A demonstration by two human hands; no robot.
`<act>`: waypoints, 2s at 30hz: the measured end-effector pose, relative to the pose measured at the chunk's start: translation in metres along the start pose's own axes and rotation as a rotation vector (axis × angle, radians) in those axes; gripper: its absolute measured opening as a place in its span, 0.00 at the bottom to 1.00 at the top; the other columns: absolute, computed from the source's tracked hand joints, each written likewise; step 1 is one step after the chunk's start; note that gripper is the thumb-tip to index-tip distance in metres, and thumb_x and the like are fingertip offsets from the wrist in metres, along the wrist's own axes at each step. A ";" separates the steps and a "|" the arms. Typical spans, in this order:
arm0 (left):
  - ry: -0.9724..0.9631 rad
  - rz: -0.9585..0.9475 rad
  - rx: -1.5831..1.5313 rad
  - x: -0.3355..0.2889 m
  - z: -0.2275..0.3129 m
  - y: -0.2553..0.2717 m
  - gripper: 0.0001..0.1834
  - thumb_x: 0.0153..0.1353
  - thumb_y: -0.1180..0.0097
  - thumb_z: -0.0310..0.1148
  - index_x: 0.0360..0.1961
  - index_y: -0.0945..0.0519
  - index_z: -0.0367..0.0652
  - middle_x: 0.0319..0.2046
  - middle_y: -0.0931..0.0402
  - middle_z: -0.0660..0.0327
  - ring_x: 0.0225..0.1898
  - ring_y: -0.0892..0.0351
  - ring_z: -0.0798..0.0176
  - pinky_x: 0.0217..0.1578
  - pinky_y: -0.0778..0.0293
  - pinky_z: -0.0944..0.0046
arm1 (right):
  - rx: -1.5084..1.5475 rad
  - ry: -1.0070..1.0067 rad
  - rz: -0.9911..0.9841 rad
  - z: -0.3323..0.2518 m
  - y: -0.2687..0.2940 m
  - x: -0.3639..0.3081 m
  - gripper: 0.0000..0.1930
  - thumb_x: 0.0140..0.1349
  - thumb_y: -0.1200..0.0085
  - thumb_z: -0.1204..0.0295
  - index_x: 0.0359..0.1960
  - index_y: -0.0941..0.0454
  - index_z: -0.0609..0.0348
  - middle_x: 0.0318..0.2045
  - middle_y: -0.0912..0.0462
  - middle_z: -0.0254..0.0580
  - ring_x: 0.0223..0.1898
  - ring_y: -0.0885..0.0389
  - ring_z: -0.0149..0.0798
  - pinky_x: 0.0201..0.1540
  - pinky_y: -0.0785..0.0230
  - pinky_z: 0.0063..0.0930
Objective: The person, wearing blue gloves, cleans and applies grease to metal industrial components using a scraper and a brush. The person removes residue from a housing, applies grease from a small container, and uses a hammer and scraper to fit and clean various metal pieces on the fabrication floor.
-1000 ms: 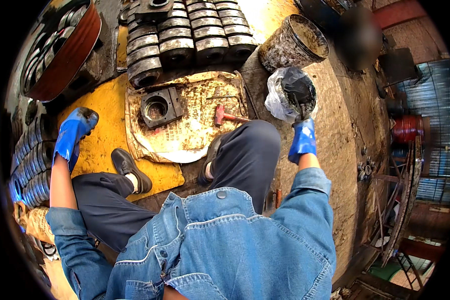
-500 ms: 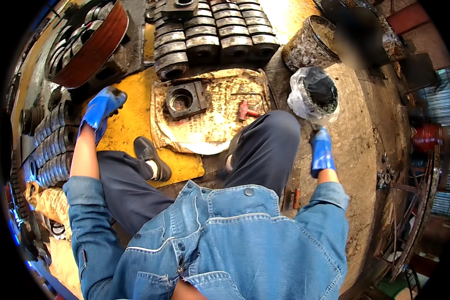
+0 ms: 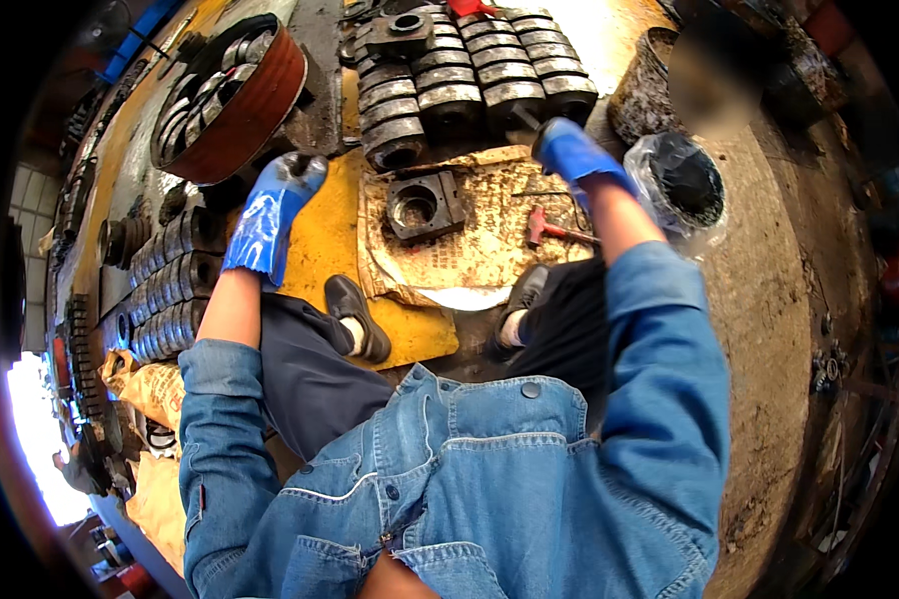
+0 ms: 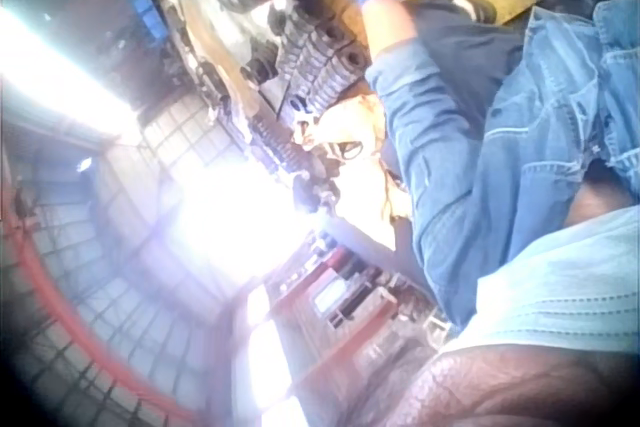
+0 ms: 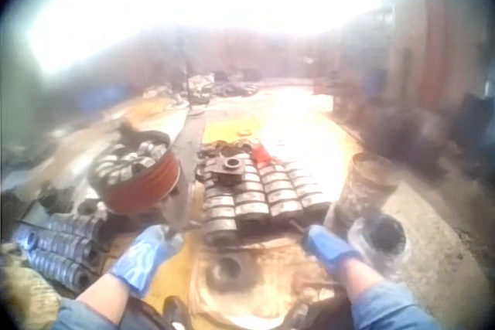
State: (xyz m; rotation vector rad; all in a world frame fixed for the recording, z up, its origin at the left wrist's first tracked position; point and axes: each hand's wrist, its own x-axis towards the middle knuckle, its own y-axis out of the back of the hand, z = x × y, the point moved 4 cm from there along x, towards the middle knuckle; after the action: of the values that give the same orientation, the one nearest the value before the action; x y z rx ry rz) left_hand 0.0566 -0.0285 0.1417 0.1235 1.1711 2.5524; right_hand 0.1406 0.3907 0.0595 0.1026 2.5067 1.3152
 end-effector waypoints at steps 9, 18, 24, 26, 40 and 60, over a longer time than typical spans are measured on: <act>0.219 -0.448 0.095 0.038 -0.091 -0.039 0.25 0.53 0.36 0.42 0.48 0.20 0.36 0.37 0.17 0.53 0.35 0.19 0.64 0.37 0.23 0.63 | -0.446 -0.349 -0.244 0.007 -0.166 0.011 0.21 0.66 0.59 0.69 0.61 0.32 0.53 0.57 0.25 0.48 0.57 0.24 0.50 0.54 0.30 0.49; 0.503 -0.698 -0.176 0.083 -0.182 -0.127 0.27 0.50 0.30 0.42 0.48 0.19 0.37 0.36 0.18 0.57 0.32 0.21 0.65 0.30 0.24 0.65 | -0.590 -0.375 -0.470 0.002 -0.232 0.038 0.21 0.56 0.45 0.70 0.54 0.26 0.53 0.52 0.20 0.43 0.52 0.20 0.48 0.64 0.41 0.50; 0.630 -0.731 -0.647 0.085 -0.224 -0.193 0.21 0.64 0.45 0.43 0.53 0.22 0.42 0.47 0.21 0.56 0.44 0.24 0.63 0.47 0.28 0.63 | -0.148 -0.004 -0.257 -0.091 -0.294 0.072 0.25 0.47 0.33 0.50 0.45 0.19 0.48 0.42 0.16 0.46 0.43 0.18 0.51 0.46 0.23 0.39; 0.387 -0.804 -0.626 0.078 -0.222 -0.188 0.23 0.70 0.58 0.45 0.58 0.25 0.45 0.55 0.26 0.56 0.53 0.30 0.63 0.59 0.39 0.63 | -0.111 -0.121 -0.395 -0.125 -0.317 0.088 0.27 0.46 0.34 0.51 0.46 0.19 0.53 0.44 0.17 0.48 0.46 0.19 0.52 0.48 0.24 0.40; 0.396 -0.626 -1.051 0.081 -0.196 -0.172 0.22 0.69 0.56 0.47 0.54 0.22 0.45 0.49 0.22 0.61 0.51 0.29 0.64 0.57 0.38 0.61 | 0.470 -0.191 -0.457 -0.093 -0.342 0.121 0.15 0.56 0.40 0.64 0.42 0.18 0.59 0.33 0.16 0.45 0.35 0.18 0.38 0.42 0.26 0.31; 0.218 -0.330 -1.447 -0.003 -0.239 -0.082 0.21 0.70 0.53 0.41 0.61 0.27 0.45 0.54 0.25 0.59 0.54 0.27 0.65 0.57 0.32 0.62 | 0.543 0.047 -0.781 -0.224 -0.306 0.115 0.20 0.54 0.35 0.69 0.47 0.22 0.63 0.41 0.16 0.40 0.40 0.19 0.35 0.45 0.27 0.27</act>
State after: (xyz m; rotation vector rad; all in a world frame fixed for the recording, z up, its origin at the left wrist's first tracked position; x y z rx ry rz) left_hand 0.0293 -0.1524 -0.0771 -0.6204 -0.7251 2.4742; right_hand -0.0126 0.0611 -0.0973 -0.7157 2.4502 0.3278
